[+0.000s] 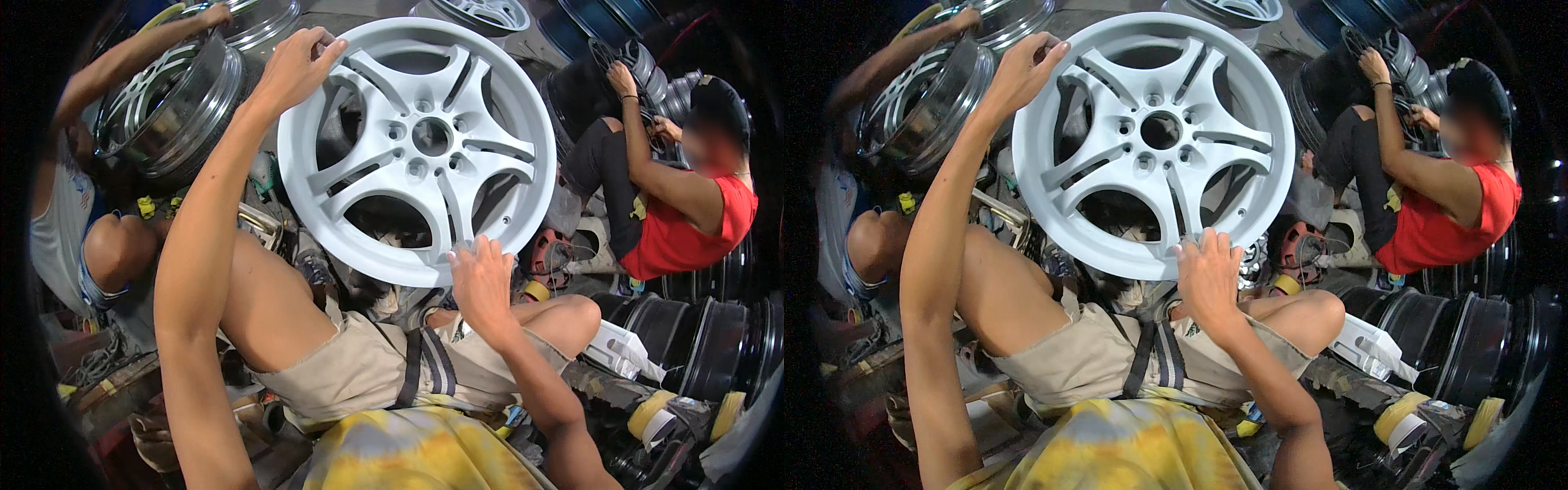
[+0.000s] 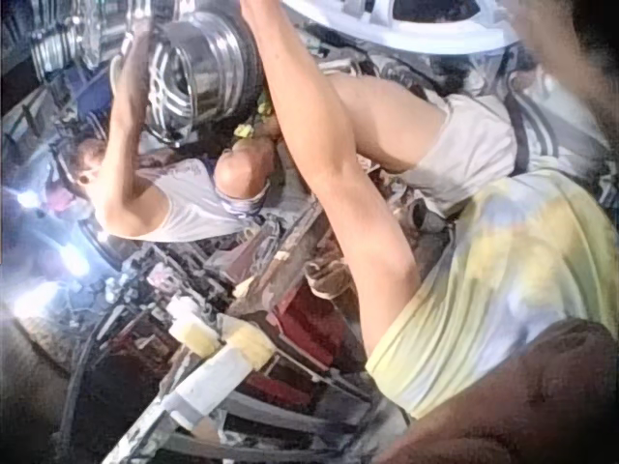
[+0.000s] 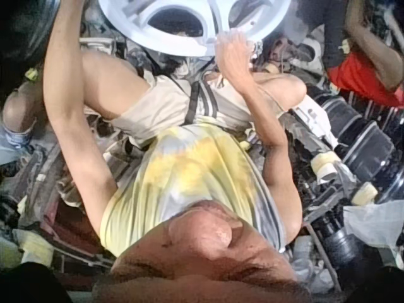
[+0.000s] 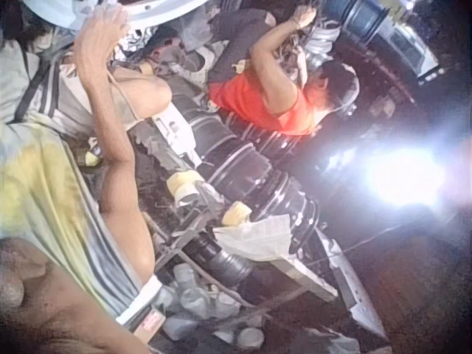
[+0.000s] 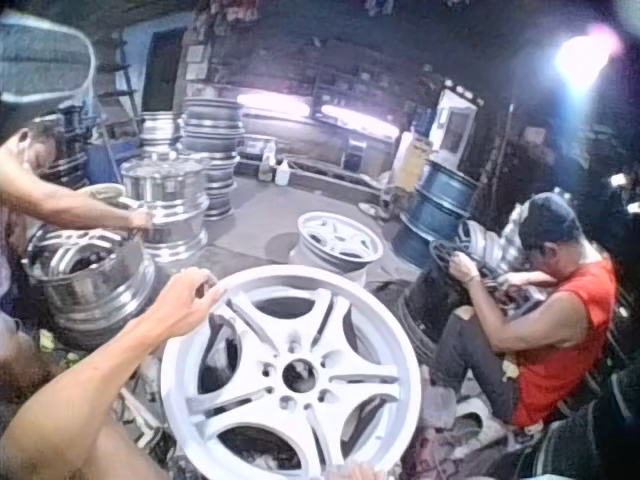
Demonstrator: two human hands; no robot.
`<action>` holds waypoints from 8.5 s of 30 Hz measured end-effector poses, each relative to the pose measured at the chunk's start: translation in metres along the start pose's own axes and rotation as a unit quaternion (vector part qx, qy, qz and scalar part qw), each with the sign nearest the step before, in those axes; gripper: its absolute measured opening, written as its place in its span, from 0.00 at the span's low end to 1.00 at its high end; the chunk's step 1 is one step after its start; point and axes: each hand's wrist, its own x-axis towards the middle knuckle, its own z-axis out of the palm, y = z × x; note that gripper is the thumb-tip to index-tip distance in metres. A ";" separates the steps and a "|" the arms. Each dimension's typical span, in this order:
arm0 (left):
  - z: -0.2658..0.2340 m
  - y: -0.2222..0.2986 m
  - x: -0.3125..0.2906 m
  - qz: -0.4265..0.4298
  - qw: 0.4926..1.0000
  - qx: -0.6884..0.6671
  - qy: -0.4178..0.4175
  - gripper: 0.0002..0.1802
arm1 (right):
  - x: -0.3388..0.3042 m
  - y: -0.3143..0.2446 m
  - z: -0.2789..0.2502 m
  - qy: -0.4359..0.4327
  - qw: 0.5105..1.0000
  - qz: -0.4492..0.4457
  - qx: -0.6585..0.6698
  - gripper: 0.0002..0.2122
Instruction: The person scrubs a silver car wheel rim with a purple sponge, focusing on the spokes and inner barrel. The person rotates the rim to access different areas and continues scrubbing the surface.
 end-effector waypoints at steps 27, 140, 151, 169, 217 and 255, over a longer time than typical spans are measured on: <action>-0.006 0.002 -0.002 -0.047 0.997 -0.025 -0.057 0.19 | 0.016 -0.021 0.005 0.053 0.986 0.116 0.111 0.09; -0.053 0.016 -0.040 -0.071 0.994 0.013 -0.081 0.22 | 0.131 0.179 -0.090 -0.072 0.978 0.012 0.197 0.15; -0.036 -0.001 -0.123 -0.325 0.896 -0.109 -0.284 0.34 | 0.147 0.251 -0.001 0.111 0.938 0.111 0.309 0.23; 0.033 -0.080 0.019 -0.060 0.985 0.159 -0.001 0.26 | 0.058 0.179 0.006 -0.024 0.828 0.292 0.479 0.20; 0.045 0.049 -0.003 0.096 0.965 0.166 -0.181 0.27 | 0.092 0.104 -0.018 0.004 0.985 -0.171 0.033 0.10; 0.026 0.037 -0.005 0.051 0.968 0.145 -0.200 0.27 | 0.078 0.089 -0.055 -0.140 0.988 -0.062 0.027 0.12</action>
